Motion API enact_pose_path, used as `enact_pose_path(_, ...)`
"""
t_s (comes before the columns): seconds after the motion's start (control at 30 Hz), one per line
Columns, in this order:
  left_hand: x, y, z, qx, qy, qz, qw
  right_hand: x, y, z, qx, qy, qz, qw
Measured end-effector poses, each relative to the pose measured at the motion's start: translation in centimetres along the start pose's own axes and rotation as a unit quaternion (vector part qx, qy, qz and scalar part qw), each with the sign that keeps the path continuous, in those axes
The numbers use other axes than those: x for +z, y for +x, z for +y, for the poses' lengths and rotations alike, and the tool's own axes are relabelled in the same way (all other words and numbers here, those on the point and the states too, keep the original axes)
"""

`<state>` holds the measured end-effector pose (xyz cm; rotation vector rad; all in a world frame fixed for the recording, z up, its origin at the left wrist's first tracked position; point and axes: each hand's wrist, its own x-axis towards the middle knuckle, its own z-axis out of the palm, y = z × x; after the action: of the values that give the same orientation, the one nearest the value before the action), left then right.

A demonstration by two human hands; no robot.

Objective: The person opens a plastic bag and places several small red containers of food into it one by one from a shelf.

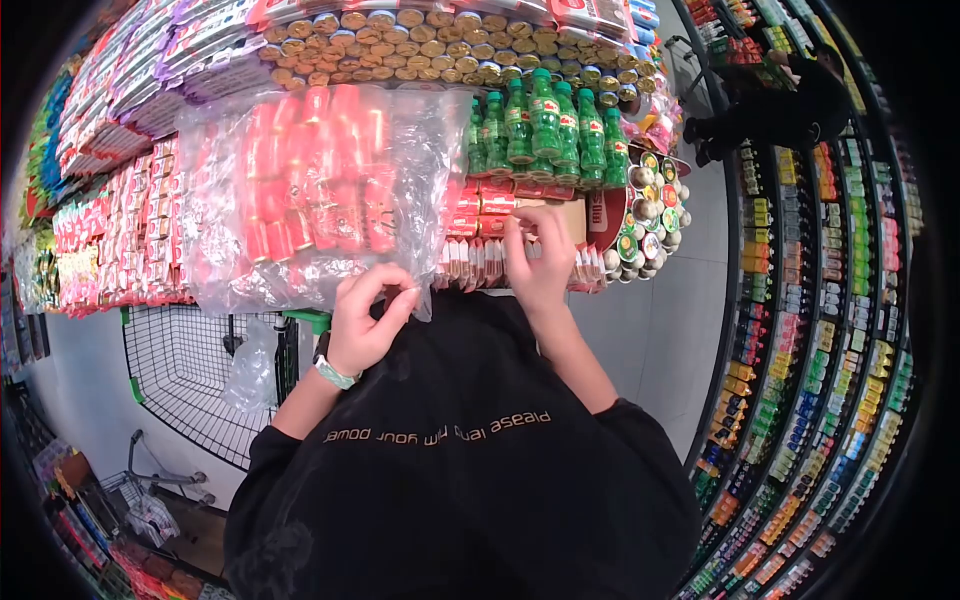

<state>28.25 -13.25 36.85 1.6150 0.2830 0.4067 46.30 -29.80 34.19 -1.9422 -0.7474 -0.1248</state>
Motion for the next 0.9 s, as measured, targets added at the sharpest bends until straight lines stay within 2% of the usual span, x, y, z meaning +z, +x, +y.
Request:
enact_pose_path(0.1, -0.1, -0.2, 0.2, -0.001, 0.003, 0.004, 1.0, -0.9, -0.2, 2.0, 0.002, -0.091, -0.021, 0.996)
enact_pose_path(0.2, -0.2, -0.1, 0.3, 0.0, 0.009, 0.0, 1.0, -0.8, 0.2, 2.3, -0.035, -0.18, -0.041, 0.982)
enact_pose_path(0.6, -0.4, -0.6, 0.1, 0.019, 0.013, 0.013, 1.0, 1.3, 1.6, -0.2, -0.01, -0.318, -0.092, 0.944)
enact_pose_path(0.9, -0.6, -0.9, 0.2, 0.025, 0.007, 0.02, 0.999, 2.2, 2.2, 0.5, 0.008, -0.346, -0.089, 0.934)
